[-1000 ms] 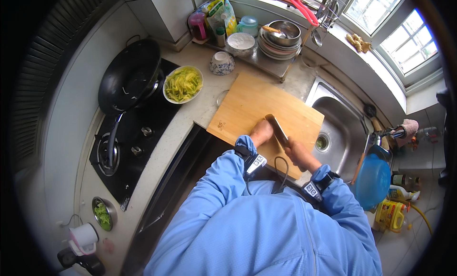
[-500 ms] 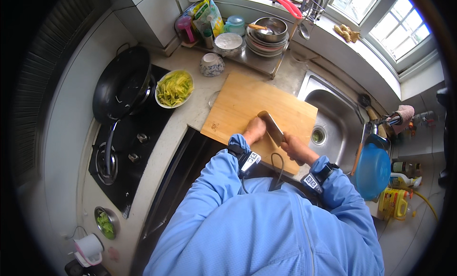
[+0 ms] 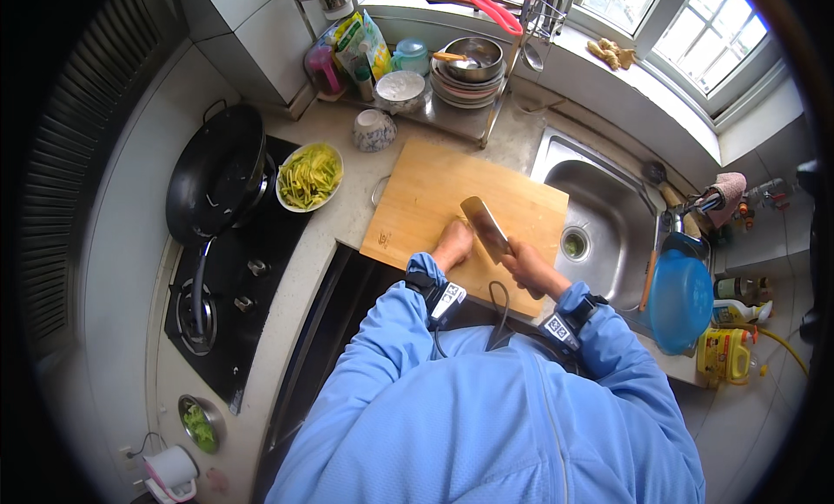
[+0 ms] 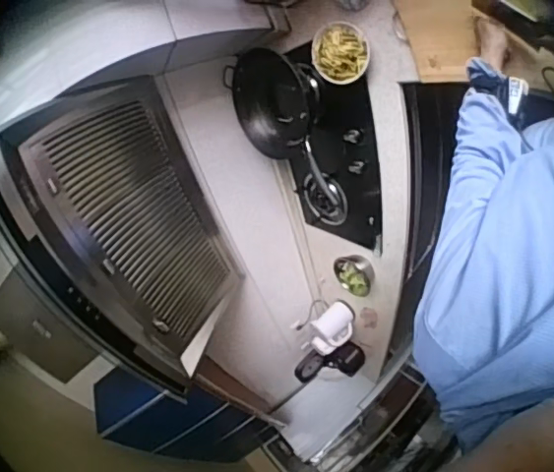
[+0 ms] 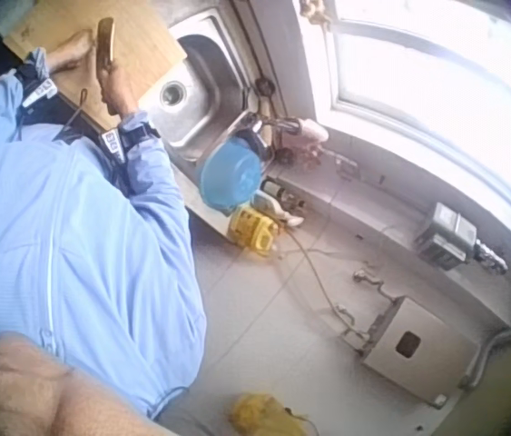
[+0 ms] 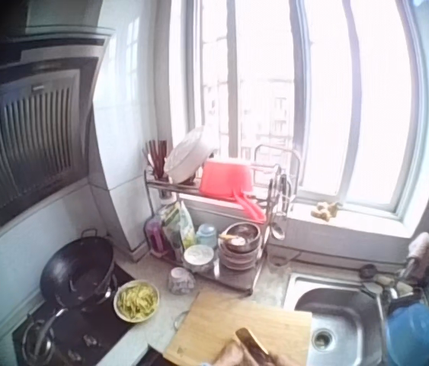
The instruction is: The person washes hands, then peels and slices garlic cloves on a cutting board. They retrieve green chilies from the refrigerator, wash them, and slice them on the same board. The prepared garlic and chilies remain on the cutting board.
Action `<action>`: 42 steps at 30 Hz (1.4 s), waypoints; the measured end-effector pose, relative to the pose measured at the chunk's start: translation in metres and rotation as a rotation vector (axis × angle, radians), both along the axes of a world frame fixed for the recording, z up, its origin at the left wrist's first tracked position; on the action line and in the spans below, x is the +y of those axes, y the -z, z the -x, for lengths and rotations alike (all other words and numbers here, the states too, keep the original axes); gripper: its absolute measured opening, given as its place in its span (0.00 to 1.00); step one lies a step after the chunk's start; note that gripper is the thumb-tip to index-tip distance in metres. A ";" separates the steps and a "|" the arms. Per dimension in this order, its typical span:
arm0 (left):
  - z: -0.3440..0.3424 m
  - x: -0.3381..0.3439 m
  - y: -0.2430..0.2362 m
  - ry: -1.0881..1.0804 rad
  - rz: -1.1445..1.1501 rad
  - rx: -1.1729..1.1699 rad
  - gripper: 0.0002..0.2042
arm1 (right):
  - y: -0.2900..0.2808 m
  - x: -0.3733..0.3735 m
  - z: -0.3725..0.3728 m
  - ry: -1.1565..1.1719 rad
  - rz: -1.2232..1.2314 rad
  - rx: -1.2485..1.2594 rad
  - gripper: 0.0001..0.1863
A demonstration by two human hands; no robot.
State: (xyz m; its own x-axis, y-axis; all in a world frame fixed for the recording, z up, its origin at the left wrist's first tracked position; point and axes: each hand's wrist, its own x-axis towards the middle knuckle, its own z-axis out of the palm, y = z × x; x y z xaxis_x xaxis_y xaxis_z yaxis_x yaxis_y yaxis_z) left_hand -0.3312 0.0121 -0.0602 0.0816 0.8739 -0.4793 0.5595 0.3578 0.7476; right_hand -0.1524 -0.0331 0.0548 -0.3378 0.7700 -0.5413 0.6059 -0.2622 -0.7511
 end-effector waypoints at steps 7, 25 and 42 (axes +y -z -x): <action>-0.006 -0.003 0.005 0.051 -0.240 0.103 0.13 | -0.011 0.005 -0.013 -0.247 -0.465 -0.303 0.08; 0.008 0.013 -0.045 0.623 -0.544 0.487 0.33 | -0.002 0.000 -0.032 -0.576 -1.053 -0.648 0.14; 0.017 0.043 -0.013 0.087 -1.002 0.502 0.15 | 0.010 0.002 -0.098 -0.333 -1.051 -0.761 0.13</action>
